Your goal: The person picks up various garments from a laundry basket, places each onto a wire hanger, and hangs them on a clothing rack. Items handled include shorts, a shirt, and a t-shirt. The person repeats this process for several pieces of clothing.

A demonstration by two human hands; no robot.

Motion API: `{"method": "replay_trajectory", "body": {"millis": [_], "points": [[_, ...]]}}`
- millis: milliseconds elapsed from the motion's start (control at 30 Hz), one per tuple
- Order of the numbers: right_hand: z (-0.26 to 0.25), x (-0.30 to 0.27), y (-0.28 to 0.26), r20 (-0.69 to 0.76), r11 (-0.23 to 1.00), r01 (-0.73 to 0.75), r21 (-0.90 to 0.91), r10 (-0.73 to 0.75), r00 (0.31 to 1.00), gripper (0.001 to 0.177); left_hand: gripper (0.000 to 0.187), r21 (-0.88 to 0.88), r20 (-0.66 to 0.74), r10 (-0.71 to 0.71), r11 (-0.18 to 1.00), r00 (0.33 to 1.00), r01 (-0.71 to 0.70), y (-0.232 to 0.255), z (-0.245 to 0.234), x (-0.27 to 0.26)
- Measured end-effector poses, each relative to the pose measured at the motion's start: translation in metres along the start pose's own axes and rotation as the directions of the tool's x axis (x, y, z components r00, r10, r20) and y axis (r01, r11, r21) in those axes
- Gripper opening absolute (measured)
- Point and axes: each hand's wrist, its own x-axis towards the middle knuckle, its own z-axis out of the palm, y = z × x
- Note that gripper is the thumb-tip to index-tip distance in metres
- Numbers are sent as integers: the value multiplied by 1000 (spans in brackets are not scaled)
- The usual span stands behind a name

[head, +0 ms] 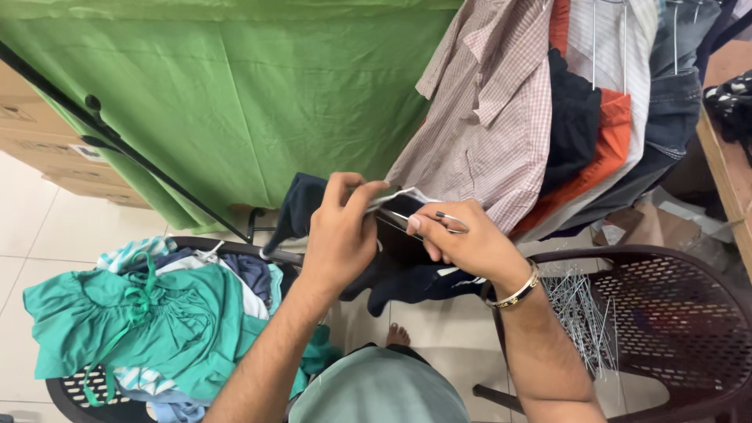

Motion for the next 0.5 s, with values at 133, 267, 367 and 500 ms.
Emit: {"method": "replay_trajectory", "body": {"millis": [133,267,367,500], "points": [[-15,-4,4,13,999,21,-44,-20,1000,26,54,-92,101,-20,995,995,29,3,-8,-6],[-19,-1,4,69,998,44,-46,-41,997,27,37,146,-60,146,980,987,-136,-6,-33,-4],[-18,-1,-1,99,999,11,-46,-6,995,27,28,398,31,332,861,943,-316,-21,-41,1],[-14,-3,-13,111,999,18,-43,-13,994,27,24,363,133,273,881,953,-303,-44,-39,-4]]}}
